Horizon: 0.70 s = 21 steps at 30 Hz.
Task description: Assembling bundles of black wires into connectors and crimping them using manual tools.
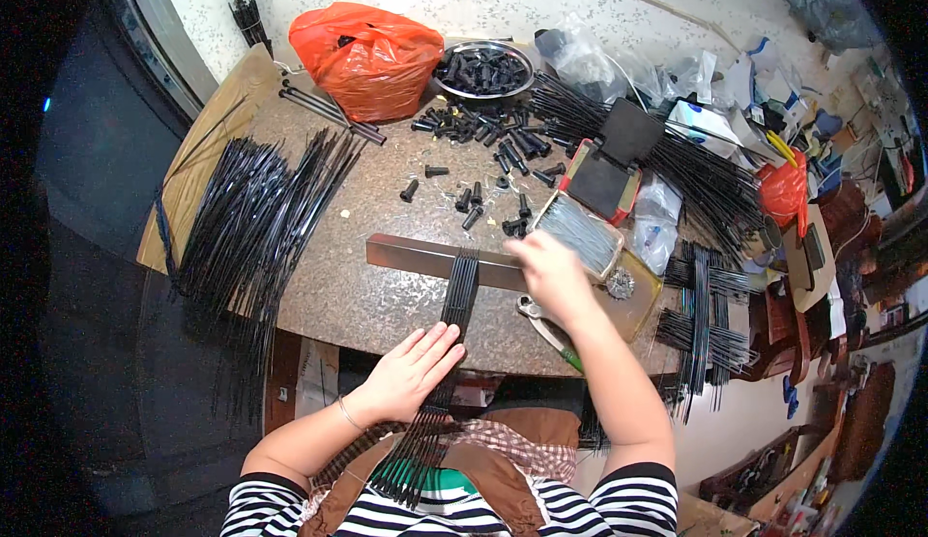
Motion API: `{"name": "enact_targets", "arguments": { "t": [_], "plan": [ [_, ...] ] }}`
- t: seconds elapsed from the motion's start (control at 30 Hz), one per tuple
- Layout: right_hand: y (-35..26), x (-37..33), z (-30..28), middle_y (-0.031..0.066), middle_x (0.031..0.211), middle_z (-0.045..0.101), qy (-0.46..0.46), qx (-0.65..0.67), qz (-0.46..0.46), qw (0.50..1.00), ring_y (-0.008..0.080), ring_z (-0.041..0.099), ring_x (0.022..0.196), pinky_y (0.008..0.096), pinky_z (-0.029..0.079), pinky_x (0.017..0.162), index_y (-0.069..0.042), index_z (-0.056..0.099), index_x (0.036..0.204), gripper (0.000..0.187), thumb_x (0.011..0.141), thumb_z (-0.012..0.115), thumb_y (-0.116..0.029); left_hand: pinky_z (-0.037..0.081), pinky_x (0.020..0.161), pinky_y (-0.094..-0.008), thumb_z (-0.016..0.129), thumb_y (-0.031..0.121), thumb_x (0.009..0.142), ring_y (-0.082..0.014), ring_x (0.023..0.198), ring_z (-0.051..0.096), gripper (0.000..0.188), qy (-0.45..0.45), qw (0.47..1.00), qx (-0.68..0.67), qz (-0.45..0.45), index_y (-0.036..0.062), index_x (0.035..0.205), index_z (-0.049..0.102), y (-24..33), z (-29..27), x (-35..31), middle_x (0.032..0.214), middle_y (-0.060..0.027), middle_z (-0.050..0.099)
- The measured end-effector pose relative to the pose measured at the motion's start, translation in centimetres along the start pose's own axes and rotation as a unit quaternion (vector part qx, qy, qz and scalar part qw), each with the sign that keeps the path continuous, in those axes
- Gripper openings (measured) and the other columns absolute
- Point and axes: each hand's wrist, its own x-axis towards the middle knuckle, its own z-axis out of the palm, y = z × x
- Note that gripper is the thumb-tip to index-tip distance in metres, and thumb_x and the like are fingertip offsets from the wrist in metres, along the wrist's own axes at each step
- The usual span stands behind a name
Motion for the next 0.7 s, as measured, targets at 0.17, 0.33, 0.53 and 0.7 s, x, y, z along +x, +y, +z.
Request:
{"name": "enact_targets", "arguments": {
  "t": [0.17, 0.33, 0.53, 0.7],
  "plan": [
    [-0.1, -0.1, 1.4, 0.0081, 0.073, 0.050, -0.059, -0.065, -0.016, 0.996, 0.0262, 0.051, 0.066, 0.0317, 0.042, 0.057, -0.006, 0.055, 0.080, 0.014, 0.066, 0.051, -0.006, 0.021, 0.091, -0.0379, 0.053, 0.046, 0.058, -0.0297, 0.113, 0.024, 0.077, -0.005, 1.000, 0.001, 0.002, -0.0004, 0.115, 0.030, 0.1, -0.3, 0.2, 0.122, -0.0185, 0.023],
    [0.3, -0.6, 0.4, 0.0074, 0.071, 0.050, -0.064, -0.067, -0.004, 0.996, 0.0256, 0.051, 0.066, 0.0317, 0.042, 0.058, -0.006, 0.055, 0.079, 0.015, 0.065, 0.051, -0.004, 0.021, 0.091, -0.0380, 0.052, 0.045, 0.059, -0.0301, 0.113, 0.024, 0.075, 0.001, 1.000, -0.002, 0.000, -0.0005, 0.115, 0.030, 0.2, -0.3, 0.1, 0.122, -0.0188, 0.024],
    [0.3, -0.9, -0.1, 0.0082, 0.072, 0.049, -0.072, -0.083, 0.001, 0.994, 0.0247, 0.051, 0.069, 0.0327, 0.042, 0.061, -0.005, 0.055, 0.078, 0.013, 0.066, 0.048, -0.008, 0.021, 0.091, -0.0384, 0.050, 0.044, 0.060, -0.0303, 0.113, 0.025, 0.073, -0.002, 1.000, -0.007, -0.004, -0.0008, 0.115, 0.030, 0.2, -0.4, 0.1, 0.122, -0.0191, 0.024],
    [0.3, -0.6, 0.9, 0.0084, 0.073, 0.048, -0.071, -0.076, -0.019, 0.994, 0.0247, 0.051, 0.069, 0.0321, 0.042, 0.060, -0.005, 0.054, 0.080, 0.015, 0.066, 0.048, -0.007, 0.020, 0.091, -0.0381, 0.050, 0.044, 0.061, -0.0304, 0.113, 0.025, 0.072, 0.002, 1.000, -0.003, -0.004, -0.0007, 0.115, 0.030, 0.1, -0.3, 0.1, 0.122, -0.0192, 0.024]
  ]
}}
